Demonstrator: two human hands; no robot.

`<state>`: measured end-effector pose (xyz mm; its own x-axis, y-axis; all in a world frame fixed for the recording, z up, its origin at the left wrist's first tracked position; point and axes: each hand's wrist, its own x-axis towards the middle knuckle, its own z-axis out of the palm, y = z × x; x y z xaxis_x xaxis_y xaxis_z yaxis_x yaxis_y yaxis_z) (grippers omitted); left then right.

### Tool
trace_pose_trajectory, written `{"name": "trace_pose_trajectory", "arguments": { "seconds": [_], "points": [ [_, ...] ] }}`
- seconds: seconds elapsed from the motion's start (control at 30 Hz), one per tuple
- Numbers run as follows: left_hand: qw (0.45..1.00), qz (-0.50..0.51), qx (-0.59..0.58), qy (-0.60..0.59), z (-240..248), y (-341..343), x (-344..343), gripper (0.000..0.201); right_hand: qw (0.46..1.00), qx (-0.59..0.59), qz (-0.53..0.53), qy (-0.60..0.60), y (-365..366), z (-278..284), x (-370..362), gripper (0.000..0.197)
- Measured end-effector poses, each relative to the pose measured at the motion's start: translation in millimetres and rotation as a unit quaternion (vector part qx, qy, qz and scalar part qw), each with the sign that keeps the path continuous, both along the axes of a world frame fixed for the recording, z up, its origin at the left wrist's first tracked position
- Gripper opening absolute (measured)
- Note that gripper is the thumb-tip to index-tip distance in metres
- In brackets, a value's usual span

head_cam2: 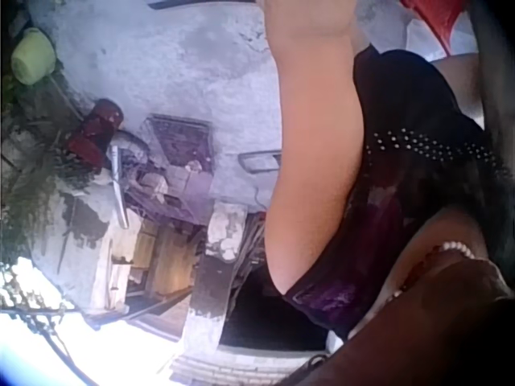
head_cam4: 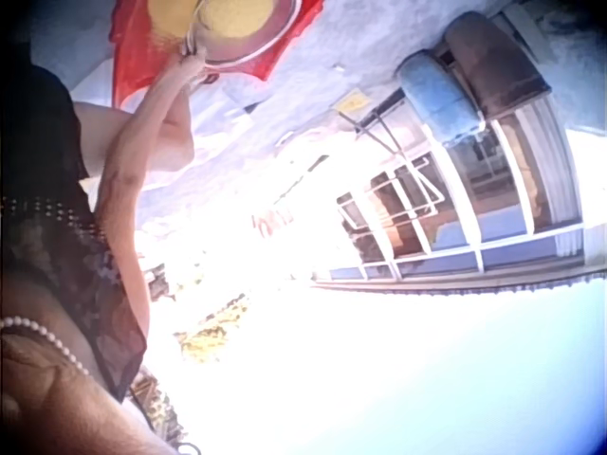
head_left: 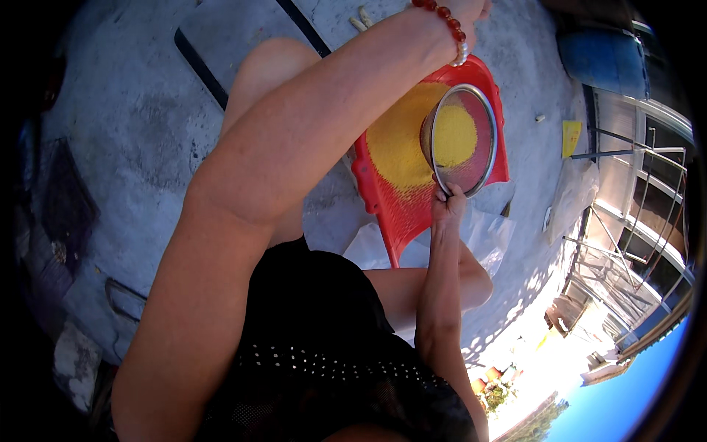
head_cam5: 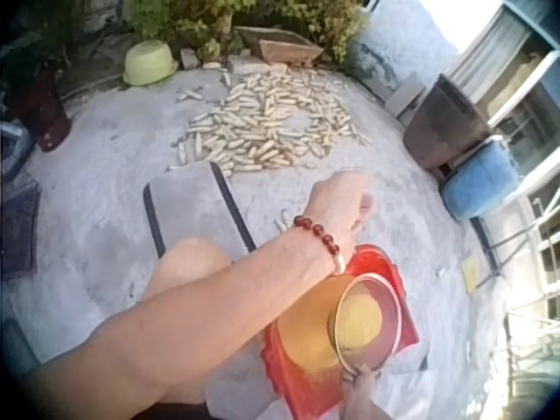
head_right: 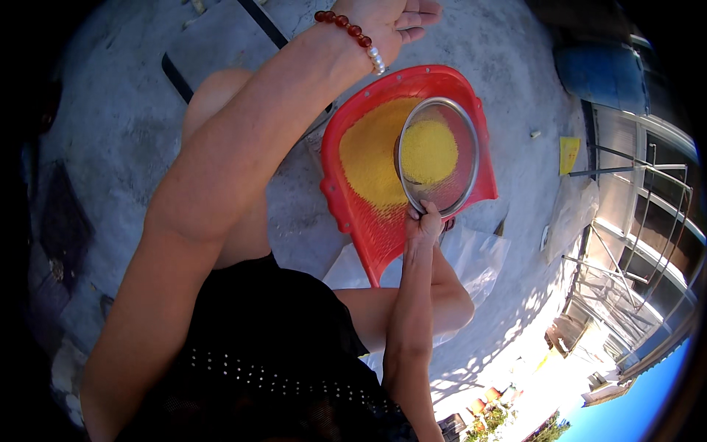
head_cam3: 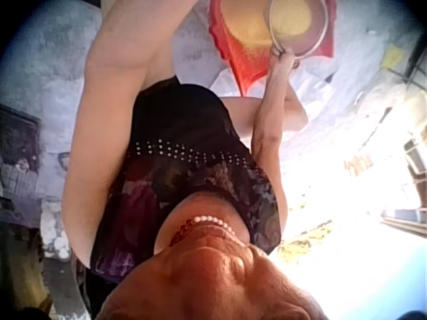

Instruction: The person sifts yellow powder through a sieve into a red tray and then pours the sifted powder onto a plastic sheet on the ground.

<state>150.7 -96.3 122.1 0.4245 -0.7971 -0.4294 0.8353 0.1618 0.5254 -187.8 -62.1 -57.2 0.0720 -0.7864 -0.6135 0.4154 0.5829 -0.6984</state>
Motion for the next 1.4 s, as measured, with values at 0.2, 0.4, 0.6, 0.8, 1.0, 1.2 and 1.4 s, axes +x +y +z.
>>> {"name": "trace_pose_trajectory", "arguments": {
  "seconds": [0.2, 0.4, 0.6, 0.8, 1.0, 1.2, 1.4],
  "points": [
    [0.998, 0.006, -0.048, -0.028, -2, 5, -2, 0.024, 0.999, 0.009, 0.001, -0.031, -14, -16, -10, 0.015],
    [0.999, -0.011, -0.035, -0.018, -3, 1, -1, 0.022, 1.000, 0.021, 0.012, 0.016, 0, -2, -2, 0.019],
    [1.000, -0.015, 0.006, -0.011, -4, -2, 1, 0.022, 0.998, 0.033, 0.023, 0.052, 8, 3, 9, 0.012],
    [0.999, -0.027, -0.001, -0.028, -4, -3, -2, 0.022, 1.000, 0.016, 0.009, 0.016, 2, -3, 6, 0.013],
    [0.999, -0.011, 0.025, -0.016, 4, -3, -3, 0.020, 0.999, -0.017, -0.003, 0.033, 0, -13, 0, 0.029],
    [1.000, -0.019, -0.003, -0.020, -5, -1, -4, 0.018, 0.997, 0.011, 0.017, 0.072, 6, -4, 6, 0.028],
    [1.000, -0.022, 0.014, -0.009, -7, -4, -2, 0.018, 0.992, 0.026, 0.074, 0.095, 18, 7, 11, 0.020]
  ]
}}
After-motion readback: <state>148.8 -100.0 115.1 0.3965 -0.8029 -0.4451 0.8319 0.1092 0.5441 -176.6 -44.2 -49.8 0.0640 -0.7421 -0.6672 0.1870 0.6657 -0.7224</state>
